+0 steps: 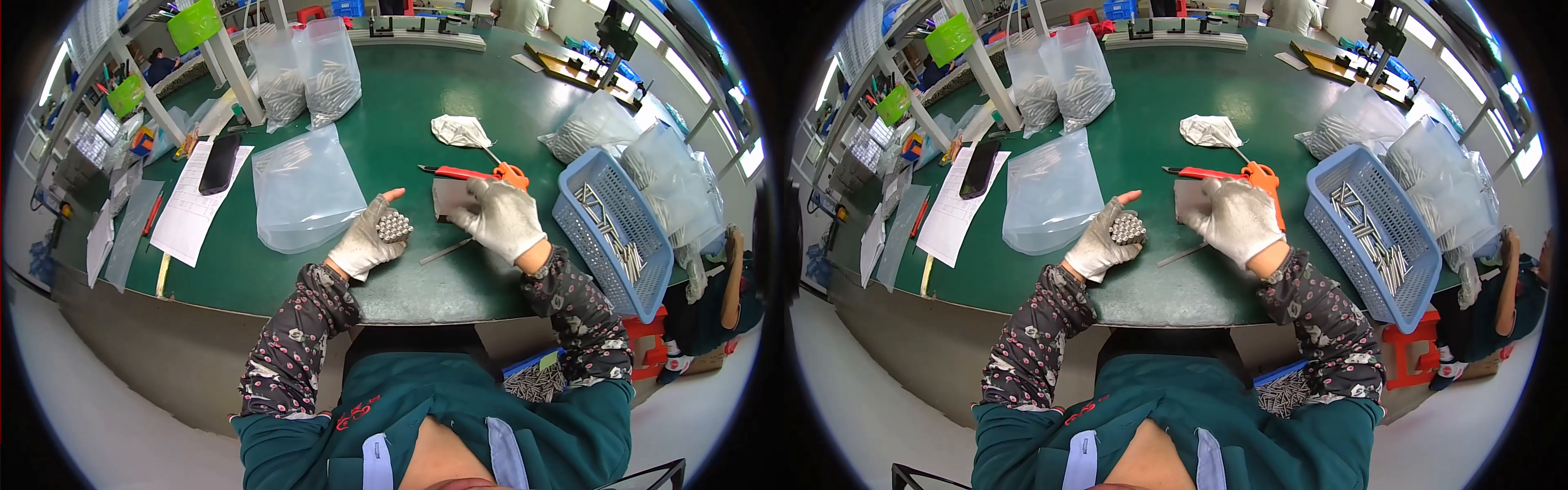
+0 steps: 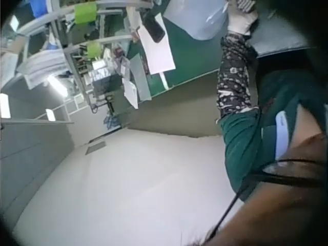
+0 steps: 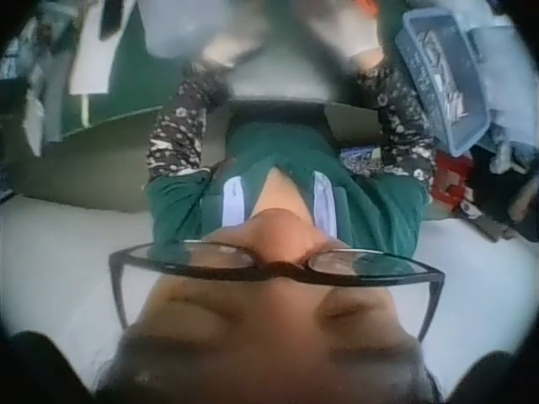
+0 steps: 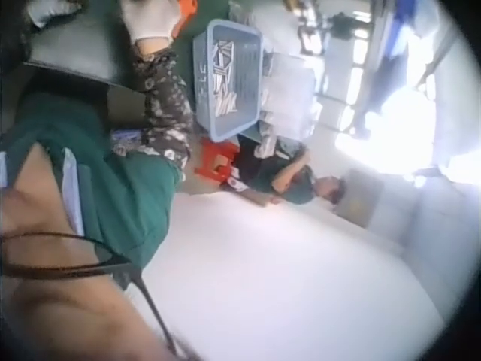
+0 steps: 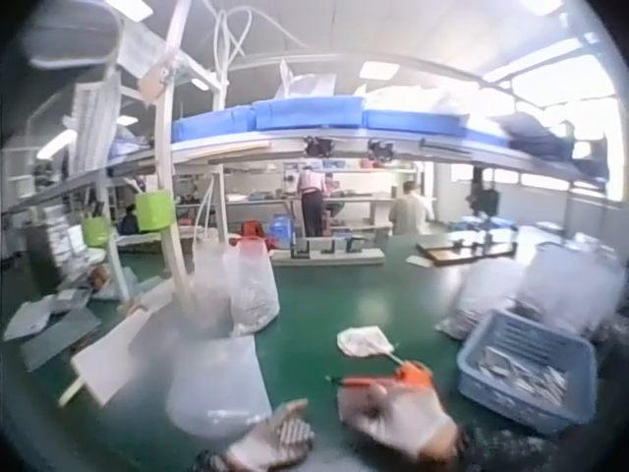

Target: The recorder uses an air nozzle and a small metal probe to clean and inspect small cylindrical metal components.

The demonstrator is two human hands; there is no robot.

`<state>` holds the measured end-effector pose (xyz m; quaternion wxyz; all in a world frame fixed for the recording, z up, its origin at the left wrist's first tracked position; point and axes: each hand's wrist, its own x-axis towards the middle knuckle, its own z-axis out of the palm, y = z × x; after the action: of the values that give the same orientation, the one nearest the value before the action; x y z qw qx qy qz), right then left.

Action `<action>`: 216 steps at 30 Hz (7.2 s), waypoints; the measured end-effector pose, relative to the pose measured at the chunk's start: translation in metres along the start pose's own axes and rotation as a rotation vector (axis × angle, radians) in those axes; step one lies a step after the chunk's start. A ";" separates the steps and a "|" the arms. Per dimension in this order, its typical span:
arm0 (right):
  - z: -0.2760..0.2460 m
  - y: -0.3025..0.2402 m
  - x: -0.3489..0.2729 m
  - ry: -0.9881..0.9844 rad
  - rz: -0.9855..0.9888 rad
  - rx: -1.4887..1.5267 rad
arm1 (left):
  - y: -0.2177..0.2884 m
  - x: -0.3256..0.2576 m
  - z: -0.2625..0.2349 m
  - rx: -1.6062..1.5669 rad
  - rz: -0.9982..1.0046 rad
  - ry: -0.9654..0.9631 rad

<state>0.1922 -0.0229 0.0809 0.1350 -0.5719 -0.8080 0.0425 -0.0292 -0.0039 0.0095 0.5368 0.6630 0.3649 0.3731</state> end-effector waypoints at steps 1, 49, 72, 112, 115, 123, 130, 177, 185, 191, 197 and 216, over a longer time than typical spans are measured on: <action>-0.002 -0.008 0.003 0.054 0.169 -0.051 | 0.000 -0.001 0.001 -0.001 0.024 0.006; 0.016 -0.038 0.033 0.216 -0.207 -0.016 | -0.007 0.007 0.000 -0.308 -0.065 -0.029; 0.012 -0.008 0.029 0.483 -0.025 -0.197 | -0.005 0.005 0.003 0.012 -0.096 0.014; 0.010 0.002 0.004 0.343 -0.124 0.162 | -0.006 0.000 0.004 -0.104 -0.059 -0.035; 0.028 -0.004 0.004 0.261 -0.518 0.270 | -0.006 0.002 0.004 -0.147 0.022 0.025; 0.025 -0.037 0.007 0.292 -0.394 0.205 | -0.018 0.004 0.001 0.032 0.191 0.040; 0.027 -0.043 0.008 0.279 -0.386 0.159 | -0.015 0.004 -0.002 0.121 0.122 0.029; 0.057 -0.024 0.000 0.064 -0.100 0.501 | -0.008 0.008 0.016 0.046 0.076 -0.006; 0.065 -0.029 0.007 0.041 -0.141 0.604 | -0.008 -0.005 0.008 0.654 0.039 0.142; 0.067 -0.028 0.007 0.039 -0.141 0.660 | -0.001 -0.003 0.007 0.700 0.121 0.073; 0.068 -0.029 0.010 -0.036 -0.079 0.749 | -0.033 0.002 0.004 0.246 0.024 0.125; 0.083 -0.029 0.014 0.011 -0.122 0.851 | -0.021 0.003 0.008 0.102 0.036 0.091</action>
<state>0.1389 -0.0129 0.0100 0.3654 -0.4164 -0.7501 0.3611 -0.0222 -0.0012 -0.0122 0.4782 0.6784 0.3955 0.3933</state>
